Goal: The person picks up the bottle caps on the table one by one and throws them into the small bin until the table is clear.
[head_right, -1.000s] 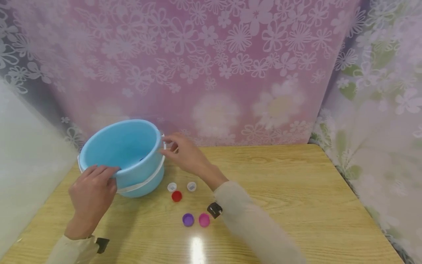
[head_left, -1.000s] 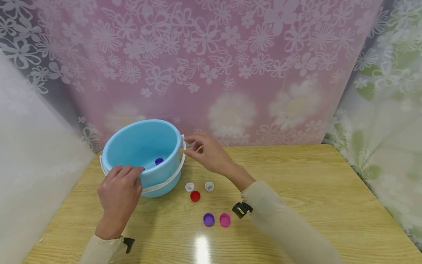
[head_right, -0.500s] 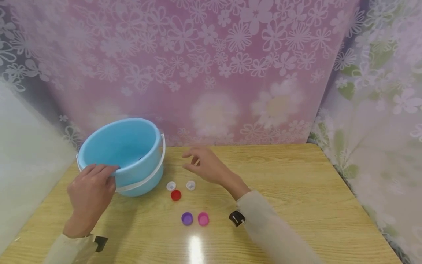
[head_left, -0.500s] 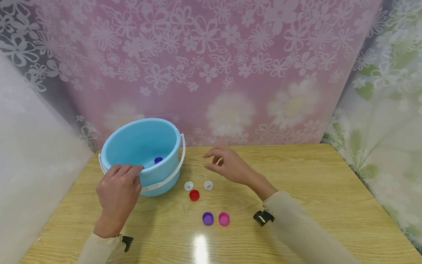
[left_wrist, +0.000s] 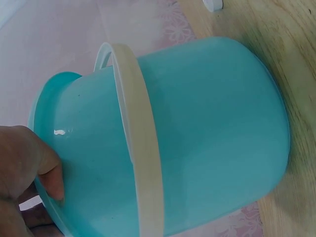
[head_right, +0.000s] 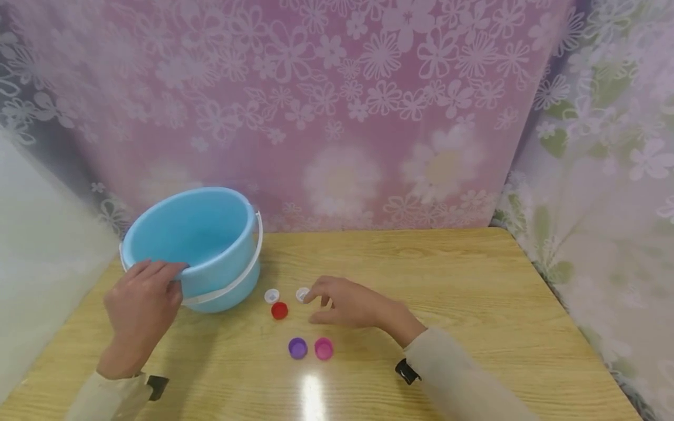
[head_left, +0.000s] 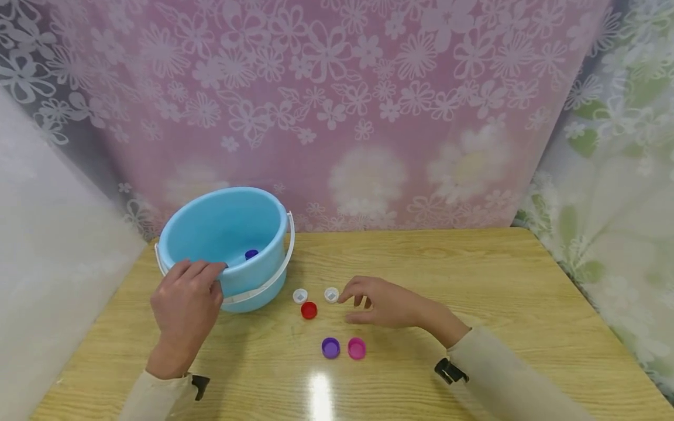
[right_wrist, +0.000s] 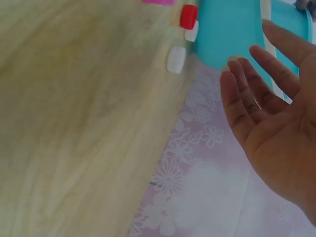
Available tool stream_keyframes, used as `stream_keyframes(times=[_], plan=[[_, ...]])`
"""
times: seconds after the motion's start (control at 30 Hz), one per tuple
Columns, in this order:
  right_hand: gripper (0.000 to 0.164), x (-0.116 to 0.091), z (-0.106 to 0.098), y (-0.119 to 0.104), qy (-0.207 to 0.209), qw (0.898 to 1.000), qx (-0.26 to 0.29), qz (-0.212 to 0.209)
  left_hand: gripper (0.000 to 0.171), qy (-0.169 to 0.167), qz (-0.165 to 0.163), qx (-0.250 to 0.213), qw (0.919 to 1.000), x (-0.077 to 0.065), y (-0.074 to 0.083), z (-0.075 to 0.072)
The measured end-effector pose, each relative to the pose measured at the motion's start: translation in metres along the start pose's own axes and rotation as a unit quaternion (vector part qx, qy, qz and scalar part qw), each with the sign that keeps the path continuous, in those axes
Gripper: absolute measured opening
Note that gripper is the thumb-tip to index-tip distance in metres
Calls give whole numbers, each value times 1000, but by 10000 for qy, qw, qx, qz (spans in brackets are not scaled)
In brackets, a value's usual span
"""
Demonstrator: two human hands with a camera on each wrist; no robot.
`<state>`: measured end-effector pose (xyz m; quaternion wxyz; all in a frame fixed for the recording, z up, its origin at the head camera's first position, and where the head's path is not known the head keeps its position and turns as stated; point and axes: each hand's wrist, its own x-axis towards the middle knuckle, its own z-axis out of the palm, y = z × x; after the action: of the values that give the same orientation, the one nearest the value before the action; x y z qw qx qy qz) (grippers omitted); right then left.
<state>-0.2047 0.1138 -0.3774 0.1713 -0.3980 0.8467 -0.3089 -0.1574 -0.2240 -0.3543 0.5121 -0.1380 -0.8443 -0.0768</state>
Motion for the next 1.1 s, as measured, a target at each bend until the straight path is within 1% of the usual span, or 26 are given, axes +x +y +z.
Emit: stream_keyframes(times=[0.13,0.27,0.4,0.53,0.7,0.87,1.1], plan=[[35,-8,13,5,-293,9995,-62,14,30,85,-36,-49,9999,2,0,0],[39,-13,25,10,-453,9988,-199,68,30,63,-37,-68,10000,3,1,0],[41,-17,37,14,-562,9974,-458,62,30,63,-8,-72,10000,2,2,-1],[38,-21,43,15,-434,9961,-770,31,31,81,14,-71,9999,2,2,-1],[32,-23,46,12,-325,9947,-976,20,31,75,10,-57,10000,2,1,-1],[24,-24,47,11,-300,9953,-921,-97,32,66,-15,-42,10000,1,1,0],[22,-25,51,16,-196,9960,-830,-273,31,45,-35,-32,10000,0,1,0]])
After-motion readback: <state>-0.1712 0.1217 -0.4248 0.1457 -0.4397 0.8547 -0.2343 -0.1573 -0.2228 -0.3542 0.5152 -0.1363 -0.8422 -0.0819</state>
